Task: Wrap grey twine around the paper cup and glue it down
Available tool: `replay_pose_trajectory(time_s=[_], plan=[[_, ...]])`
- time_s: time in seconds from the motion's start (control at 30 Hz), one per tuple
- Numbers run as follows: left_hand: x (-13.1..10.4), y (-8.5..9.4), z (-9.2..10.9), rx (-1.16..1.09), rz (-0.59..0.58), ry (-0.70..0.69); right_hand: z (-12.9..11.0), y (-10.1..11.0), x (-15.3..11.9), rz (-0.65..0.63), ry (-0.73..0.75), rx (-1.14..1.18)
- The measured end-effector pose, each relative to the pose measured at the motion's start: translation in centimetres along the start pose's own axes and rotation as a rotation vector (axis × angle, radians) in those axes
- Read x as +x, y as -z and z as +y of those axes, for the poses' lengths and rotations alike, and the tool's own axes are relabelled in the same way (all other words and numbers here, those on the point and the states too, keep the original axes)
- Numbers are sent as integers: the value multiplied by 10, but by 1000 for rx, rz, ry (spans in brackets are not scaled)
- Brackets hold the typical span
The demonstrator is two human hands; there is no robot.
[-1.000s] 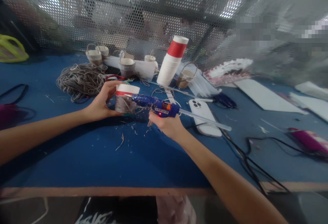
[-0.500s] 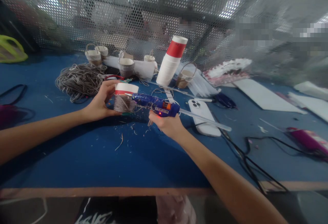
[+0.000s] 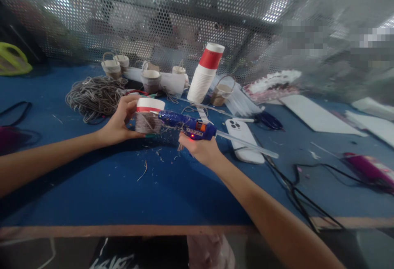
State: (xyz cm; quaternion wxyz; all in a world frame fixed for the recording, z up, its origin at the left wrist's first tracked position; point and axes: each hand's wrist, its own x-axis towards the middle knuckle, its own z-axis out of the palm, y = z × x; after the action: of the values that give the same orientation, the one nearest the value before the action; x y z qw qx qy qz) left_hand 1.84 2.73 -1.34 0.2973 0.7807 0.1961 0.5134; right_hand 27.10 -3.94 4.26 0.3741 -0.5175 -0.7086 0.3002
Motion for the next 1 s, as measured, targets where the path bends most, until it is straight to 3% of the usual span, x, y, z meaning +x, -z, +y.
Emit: replay_pose_trajectory(time_s=[1.0], plan=[[1, 2, -1, -41, -3, 18, -12, 0, 2, 16, 13, 16]])
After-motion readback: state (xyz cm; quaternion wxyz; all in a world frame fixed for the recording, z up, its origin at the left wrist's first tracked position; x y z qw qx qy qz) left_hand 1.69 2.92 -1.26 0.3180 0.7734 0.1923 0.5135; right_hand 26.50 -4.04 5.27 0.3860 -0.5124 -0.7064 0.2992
